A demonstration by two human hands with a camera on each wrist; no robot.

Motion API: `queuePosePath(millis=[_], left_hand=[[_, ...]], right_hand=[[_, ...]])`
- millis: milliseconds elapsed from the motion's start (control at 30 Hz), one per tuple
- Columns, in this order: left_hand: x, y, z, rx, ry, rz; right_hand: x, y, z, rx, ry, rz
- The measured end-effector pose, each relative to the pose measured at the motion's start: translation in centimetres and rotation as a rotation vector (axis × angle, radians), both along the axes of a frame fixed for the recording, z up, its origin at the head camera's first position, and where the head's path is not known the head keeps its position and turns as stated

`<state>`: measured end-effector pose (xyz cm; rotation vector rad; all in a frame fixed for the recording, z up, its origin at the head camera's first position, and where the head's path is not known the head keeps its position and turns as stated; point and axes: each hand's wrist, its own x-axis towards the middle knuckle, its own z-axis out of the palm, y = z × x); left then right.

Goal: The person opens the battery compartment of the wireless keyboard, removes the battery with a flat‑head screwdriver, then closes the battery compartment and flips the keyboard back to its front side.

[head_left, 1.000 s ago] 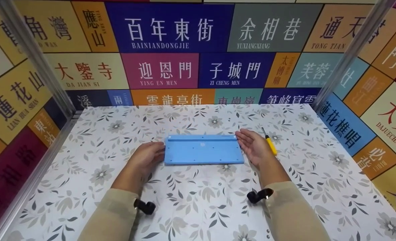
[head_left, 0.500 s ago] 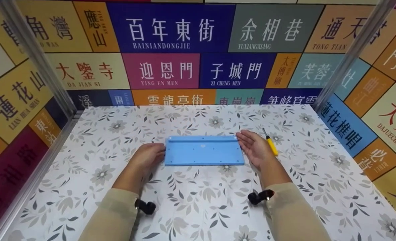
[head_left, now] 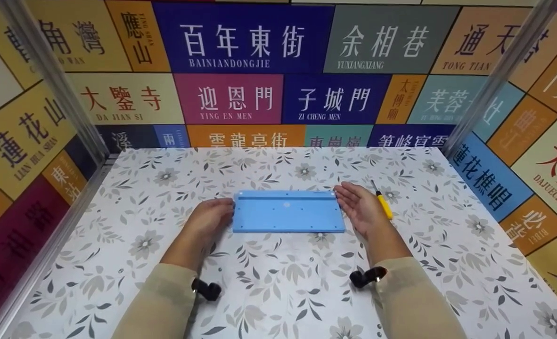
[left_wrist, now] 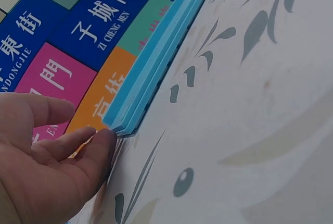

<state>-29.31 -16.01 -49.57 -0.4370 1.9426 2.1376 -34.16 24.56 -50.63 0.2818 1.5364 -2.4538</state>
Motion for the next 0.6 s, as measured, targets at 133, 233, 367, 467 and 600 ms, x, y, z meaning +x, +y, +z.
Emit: queuePosePath(millis=[133, 233, 367, 467, 600], left_hand=[[-0.1, 0.1, -0.1, -0.064, 0.012, -0.025], [-0.3, 0.2, -0.2, -0.101, 0.048, -0.051], [-0.7, 0.5, -0.4, -0.154, 0.078, -0.074], [-0.8, 0.5, -0.6, -0.234, 0.09, -0.094], [-0.7, 0.3, -0.9, -0.322, 0.101, -0.119]], right_hand=[[-0.1, 0.0, 0.1, 0.017, 0.002, -0.006], [-0.2, -0.1, 0.3, 0.034, -0.004, -0.021], [-0.3, -0.3, 0.6, 0.051, -0.021, -0.057], [-0.4, -0.4, 1.0, 0.083, -0.016, -0.085], [-0.4, -0.6, 1.5, 0.162, 0.032, -0.078]])
